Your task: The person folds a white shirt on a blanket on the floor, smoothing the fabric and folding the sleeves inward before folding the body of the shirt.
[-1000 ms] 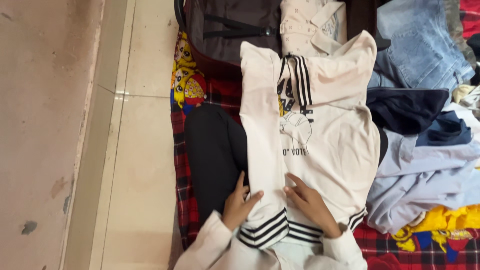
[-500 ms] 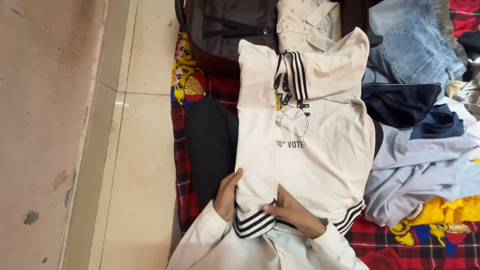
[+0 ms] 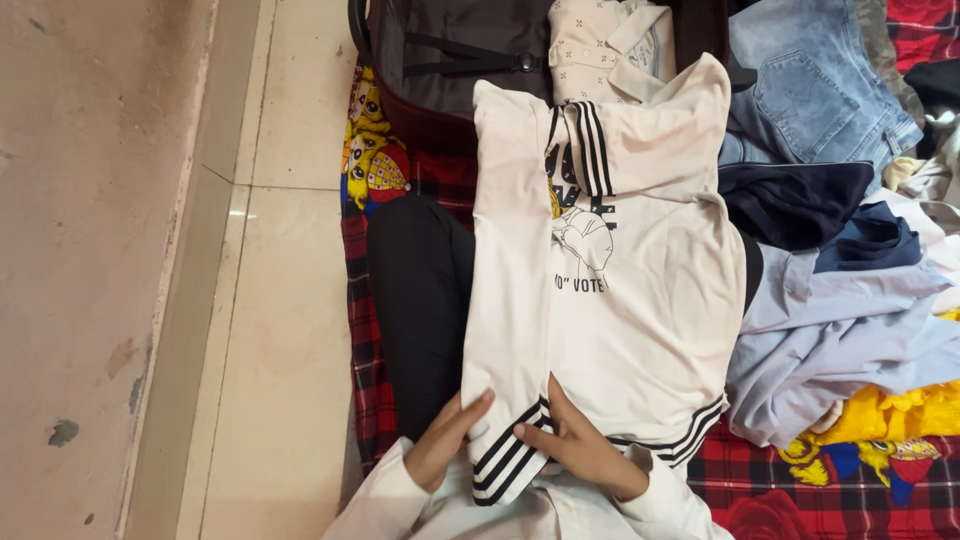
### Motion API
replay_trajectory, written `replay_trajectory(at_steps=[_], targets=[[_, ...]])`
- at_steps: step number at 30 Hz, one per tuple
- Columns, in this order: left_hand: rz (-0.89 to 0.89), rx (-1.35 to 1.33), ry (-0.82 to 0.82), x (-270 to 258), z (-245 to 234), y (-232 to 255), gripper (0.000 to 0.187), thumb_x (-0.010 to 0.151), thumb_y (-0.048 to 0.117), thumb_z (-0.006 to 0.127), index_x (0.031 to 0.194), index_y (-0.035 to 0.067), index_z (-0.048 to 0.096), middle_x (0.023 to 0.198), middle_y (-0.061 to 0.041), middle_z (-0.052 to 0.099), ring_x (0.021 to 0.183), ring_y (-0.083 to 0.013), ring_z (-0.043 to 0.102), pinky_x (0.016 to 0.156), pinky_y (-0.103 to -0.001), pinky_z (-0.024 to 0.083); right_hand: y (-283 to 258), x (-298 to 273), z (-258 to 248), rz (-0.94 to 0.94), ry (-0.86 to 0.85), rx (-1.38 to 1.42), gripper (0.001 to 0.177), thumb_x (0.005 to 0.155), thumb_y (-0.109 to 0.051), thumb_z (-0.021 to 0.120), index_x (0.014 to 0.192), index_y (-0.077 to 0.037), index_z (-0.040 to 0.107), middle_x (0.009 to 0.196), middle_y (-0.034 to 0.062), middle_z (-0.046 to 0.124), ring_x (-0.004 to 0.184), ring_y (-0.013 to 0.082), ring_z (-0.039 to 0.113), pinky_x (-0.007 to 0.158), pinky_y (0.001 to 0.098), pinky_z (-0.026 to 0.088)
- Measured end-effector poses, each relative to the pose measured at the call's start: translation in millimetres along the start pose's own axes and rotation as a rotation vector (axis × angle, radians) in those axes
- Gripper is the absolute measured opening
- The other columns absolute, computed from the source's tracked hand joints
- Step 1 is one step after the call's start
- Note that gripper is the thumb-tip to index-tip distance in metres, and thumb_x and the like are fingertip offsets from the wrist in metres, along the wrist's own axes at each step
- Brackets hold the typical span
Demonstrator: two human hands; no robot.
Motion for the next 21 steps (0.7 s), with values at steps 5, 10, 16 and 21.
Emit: replay_trajectory(at_steps=[5, 10, 16, 21], targets=[[0.352, 0.425, -0.072, -37, 25, 45, 0.083, 0.087, 0.026, 0.076, 0.154, 0.001, 0.031, 0.138, -0.013, 0.064, 0.129, -0.0192, 0.062, 0.108, -0.031, 0.049, -11, -4, 1, 0.055, 0.090, -0.313, 0.092, 0.089, -0.014, 0.071, 0.163, -0.001, 0.017, 0.088, 0.0084, 0.062, 0.058, 0.0099, 0.051, 0.050, 0.0255, 0.043], [0.345, 0.205, -0.180, -18, 9, 12, 0.101, 0.083, 0.012, 0.080, 0.160, 0.005, 0.015, 0.150, -0.013, 0.050, 0.138, -0.0191, 0.049, 0.114, -0.033, 0.040, -16, -3, -2, -0.026, 0.137, -0.476, 0.087, 0.087, -0.019, 0.077, 0.154, 0.004, 0.026, 0.053, 0.0068, 0.052, 0.045, 0.0113, 0.046, 0.042, 0.0315, 0.034], [0.224, 0.340, -0.027, 9, -25, -61, 0.100, 0.082, 0.013, 0.082, 0.158, 0.008, 0.018, 0.144, -0.014, 0.057, 0.132, -0.0202, 0.057, 0.109, -0.031, 0.046, 15, -16, -18, 0.088, -0.007, -0.553, 0.106, 0.090, -0.025, 0.074, 0.165, -0.002, 0.003, 0.059, 0.0095, 0.063, 0.047, 0.0153, 0.056, 0.047, 0.0336, 0.044], [0.096, 0.963, 0.053, -16, -30, -28, 0.096, 0.088, 0.043, 0.074, 0.159, 0.011, 0.018, 0.099, -0.021, 0.075, 0.093, -0.0328, 0.076, 0.082, -0.039, 0.060, 3, -77, -132, -0.136, 0.863, -0.493, 0.045, 0.095, -0.025, 0.070, 0.134, -0.002, 0.065, 0.098, 0.0091, 0.075, 0.079, 0.0182, 0.069, 0.068, 0.0326, 0.054]])
Point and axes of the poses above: each hand's wrist, its own x-axis towards the middle knuckle, its own z-axis out of the palm, y = z × x, the point moved 5 cm from there along x, towards the middle knuckle
